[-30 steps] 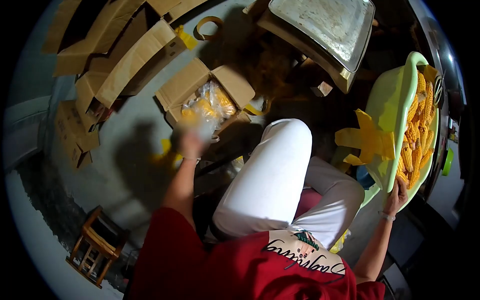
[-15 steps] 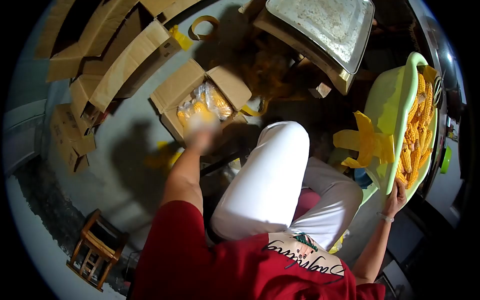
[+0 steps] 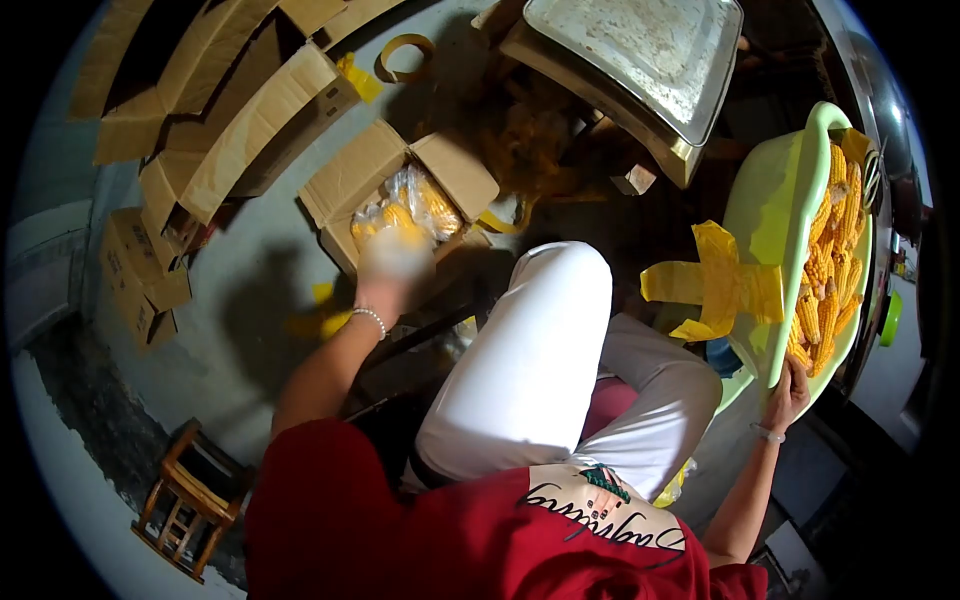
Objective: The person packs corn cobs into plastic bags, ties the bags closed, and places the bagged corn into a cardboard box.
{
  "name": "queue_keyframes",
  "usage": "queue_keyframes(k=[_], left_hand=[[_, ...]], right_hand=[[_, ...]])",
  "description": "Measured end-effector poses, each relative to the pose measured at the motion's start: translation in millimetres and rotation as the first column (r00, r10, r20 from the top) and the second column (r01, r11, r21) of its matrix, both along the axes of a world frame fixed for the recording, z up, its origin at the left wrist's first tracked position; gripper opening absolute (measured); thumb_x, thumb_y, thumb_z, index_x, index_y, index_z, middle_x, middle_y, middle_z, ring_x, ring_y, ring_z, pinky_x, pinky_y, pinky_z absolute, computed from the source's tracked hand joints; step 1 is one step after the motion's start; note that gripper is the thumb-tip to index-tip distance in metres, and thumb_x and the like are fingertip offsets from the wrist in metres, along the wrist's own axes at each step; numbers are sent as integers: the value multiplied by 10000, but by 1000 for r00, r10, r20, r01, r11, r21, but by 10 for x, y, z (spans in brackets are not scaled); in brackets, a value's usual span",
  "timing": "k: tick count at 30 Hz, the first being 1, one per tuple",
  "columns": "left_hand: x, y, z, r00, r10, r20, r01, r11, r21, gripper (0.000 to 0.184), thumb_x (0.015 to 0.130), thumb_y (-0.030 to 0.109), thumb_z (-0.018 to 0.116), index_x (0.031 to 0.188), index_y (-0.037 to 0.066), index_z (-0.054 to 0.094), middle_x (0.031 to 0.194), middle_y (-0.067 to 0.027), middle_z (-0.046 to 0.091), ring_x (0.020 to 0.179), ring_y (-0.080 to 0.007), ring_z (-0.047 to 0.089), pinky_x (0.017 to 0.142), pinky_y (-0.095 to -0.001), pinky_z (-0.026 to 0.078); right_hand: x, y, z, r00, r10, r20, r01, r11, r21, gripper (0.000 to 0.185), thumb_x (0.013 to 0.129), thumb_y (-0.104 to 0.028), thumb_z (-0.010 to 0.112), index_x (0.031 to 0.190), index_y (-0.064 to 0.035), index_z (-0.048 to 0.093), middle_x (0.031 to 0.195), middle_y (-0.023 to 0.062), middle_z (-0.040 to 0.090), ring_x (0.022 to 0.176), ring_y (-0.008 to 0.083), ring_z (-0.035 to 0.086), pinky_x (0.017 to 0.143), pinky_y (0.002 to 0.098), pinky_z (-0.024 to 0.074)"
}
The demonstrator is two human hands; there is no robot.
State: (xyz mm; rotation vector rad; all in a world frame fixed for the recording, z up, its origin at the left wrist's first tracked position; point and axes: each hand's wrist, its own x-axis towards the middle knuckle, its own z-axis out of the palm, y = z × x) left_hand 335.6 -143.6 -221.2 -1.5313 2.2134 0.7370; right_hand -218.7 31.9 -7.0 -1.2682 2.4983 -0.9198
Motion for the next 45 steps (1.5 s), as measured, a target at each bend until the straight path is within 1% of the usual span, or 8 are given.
queue_keyframes(k=[4, 7, 8, 13, 20, 28, 35, 45], left_hand=[[226, 265, -511, 853, 353, -385, -391, 920, -23, 159, 777, 203, 517, 851, 76, 577, 844, -128, 583, 736, -235, 561, 660, -357, 450], [279, 352, -869, 987, 70, -145, -96, 980, -176, 152, 816, 193, 520, 863, 67, 589, 873, -137, 598, 781, -257, 576, 702, -368, 456], [430, 519, -1489, 980, 129, -154, -145, 984, -99, 147, 830, 168, 530, 883, 47, 595, 902, -165, 606, 808, -282, 583, 729, -389, 457], [144, 272, -1565, 844, 464, -268, -470, 881, 46, 134, 814, 192, 565, 808, 69, 619, 834, -224, 608, 831, -392, 578, 721, -451, 459], [264, 306, -2225, 901, 426, -80, -405, 894, 192, 282, 836, 302, 521, 896, 50, 631, 965, -207, 622, 896, -394, 585, 811, -443, 459], [112, 241, -1384, 881, 453, -135, -454, 891, 21, 141, 758, 147, 610, 873, 67, 630, 950, -200, 630, 894, -371, 599, 802, -423, 468], [123, 229, -1635, 965, 263, -16, -245, 920, 307, 263, 824, 209, 544, 998, 35, 637, 1005, -237, 614, 959, -389, 586, 843, -447, 462], [-437, -438, -884, 648, 403, -646, -285, 915, 285, 195, 816, 81, 585, 980, -11, 634, 815, -69, 644, 727, -135, 587, 688, -249, 479]], right_hand=[[80, -52, 21, 1000, 5, 14, -5, 1000, -10, 157, 871, 0, 539, 986, 54, 629, 903, 46, 633, 817, 100, 560, 765, 218, 448], [105, -62, 34, 1000, 16, 9, -16, 1000, -6, 160, 873, 2, 527, 984, 56, 628, 905, 48, 633, 821, 101, 560, 766, 217, 446], [123, -66, 45, 1000, 11, 10, -11, 1000, -1, 161, 873, 4, 523, 984, 57, 628, 905, 49, 633, 822, 101, 560, 767, 217, 446], [102, -71, 58, 1000, -4, 8, 4, 1000, 25, 159, 873, 4, 525, 983, 59, 626, 906, 50, 631, 824, 100, 557, 767, 216, 444], [142, -75, 90, 1000, 12, 16, -13, 999, 30, 156, 877, -3, 531, 987, 59, 623, 902, 48, 624, 821, 102, 555, 765, 214, 442], [64, -37, 25, 996, -25, 85, 25, 1000, -5, 154, 868, 0, 553, 994, 55, 624, 912, 55, 626, 819, 102, 562, 755, 218, 445], [144, -111, 22, 999, 34, -27, -36, 998, -44, 124, 828, 12, 569, 924, 50, 636, 832, 44, 630, 768, 100, 567, 719, 219, 451], [330, -11, 151, 998, -18, 66, 36, 956, -290, 123, 793, 14, 593, 901, 19, 651, 738, 18, 605, 677, 68, 558, 621, 198, 447]])
